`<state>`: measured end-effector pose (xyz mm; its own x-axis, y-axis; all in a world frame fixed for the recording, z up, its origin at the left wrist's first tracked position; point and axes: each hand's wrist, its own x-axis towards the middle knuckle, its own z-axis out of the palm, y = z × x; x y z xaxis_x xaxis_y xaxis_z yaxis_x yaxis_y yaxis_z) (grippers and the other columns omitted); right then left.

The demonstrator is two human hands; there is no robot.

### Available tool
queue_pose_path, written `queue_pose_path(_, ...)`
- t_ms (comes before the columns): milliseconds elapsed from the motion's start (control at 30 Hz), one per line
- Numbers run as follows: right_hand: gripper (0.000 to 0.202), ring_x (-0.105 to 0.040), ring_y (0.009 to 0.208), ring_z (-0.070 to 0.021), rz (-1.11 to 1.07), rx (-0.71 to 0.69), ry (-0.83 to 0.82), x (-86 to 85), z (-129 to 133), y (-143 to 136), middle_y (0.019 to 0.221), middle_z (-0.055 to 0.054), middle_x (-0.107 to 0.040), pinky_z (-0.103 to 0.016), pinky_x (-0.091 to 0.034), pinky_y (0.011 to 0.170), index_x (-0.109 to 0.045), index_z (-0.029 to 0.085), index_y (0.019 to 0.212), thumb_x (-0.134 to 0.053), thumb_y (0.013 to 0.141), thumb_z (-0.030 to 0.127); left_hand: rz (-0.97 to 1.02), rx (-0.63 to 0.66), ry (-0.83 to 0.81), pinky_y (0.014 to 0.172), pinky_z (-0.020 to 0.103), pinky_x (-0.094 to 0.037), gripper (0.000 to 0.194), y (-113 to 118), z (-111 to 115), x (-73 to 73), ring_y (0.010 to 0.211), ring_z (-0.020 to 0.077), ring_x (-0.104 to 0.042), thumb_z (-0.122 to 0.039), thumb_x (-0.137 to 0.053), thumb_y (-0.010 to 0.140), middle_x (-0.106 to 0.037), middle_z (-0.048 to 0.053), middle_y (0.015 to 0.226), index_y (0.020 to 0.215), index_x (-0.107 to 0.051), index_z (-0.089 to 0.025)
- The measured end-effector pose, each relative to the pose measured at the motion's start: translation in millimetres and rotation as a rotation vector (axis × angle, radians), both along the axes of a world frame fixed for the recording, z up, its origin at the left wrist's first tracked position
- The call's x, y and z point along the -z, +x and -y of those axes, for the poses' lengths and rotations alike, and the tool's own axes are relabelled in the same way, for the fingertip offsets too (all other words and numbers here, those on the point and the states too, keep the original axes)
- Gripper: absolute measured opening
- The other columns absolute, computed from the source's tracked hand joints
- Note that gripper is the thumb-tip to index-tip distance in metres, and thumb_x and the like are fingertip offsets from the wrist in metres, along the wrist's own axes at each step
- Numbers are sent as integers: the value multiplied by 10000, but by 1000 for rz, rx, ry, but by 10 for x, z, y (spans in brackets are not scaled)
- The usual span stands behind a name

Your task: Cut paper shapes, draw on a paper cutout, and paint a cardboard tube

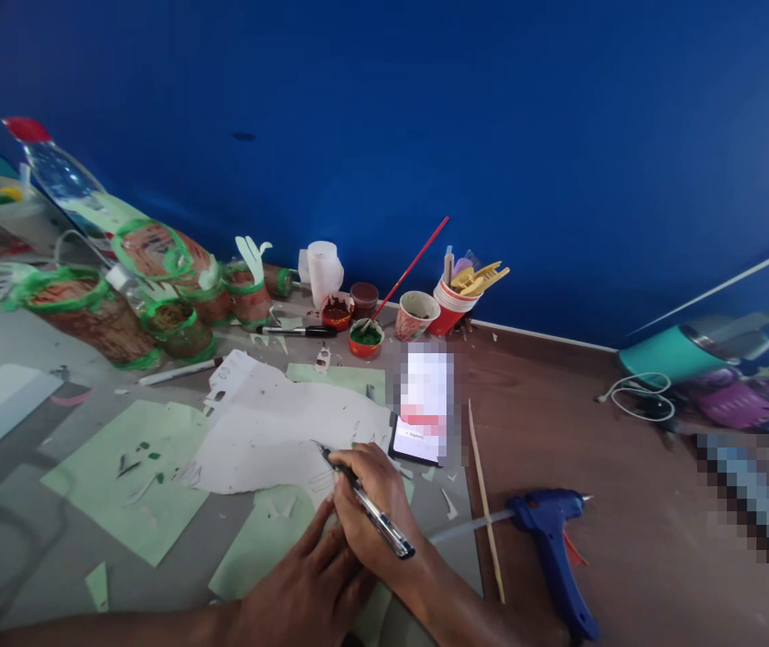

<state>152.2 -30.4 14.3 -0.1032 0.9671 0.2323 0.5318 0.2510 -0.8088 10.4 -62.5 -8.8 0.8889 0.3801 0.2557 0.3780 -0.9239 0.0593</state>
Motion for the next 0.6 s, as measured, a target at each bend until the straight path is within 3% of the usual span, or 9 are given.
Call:
queue_pose_path(333, 239, -623, 852, -188, 7, -5, 8, -6, -2, 9, 900, -57, -660, -298, -511, 765, -645, 201, 961, -495, 801, 107, 31, -17, 50, 1032, 484, -275, 485, 2, -4, -38, 1210, 314, -442, -401, -362, 946, -573, 75, 1284, 1363, -434, -165)
queue_pose_path(600, 209, -630, 796, -168, -169, 82, -59, 36, 8, 50, 893, -35, -653, -263, -512, 705, -635, 217, 979, -486, 840, 173, 4, -8, 97, 1020, 502, -271, 447, -15, -4, -9, 1244, 331, -408, -352, -373, 945, -513, 109, 1347, 1333, -463, -149)
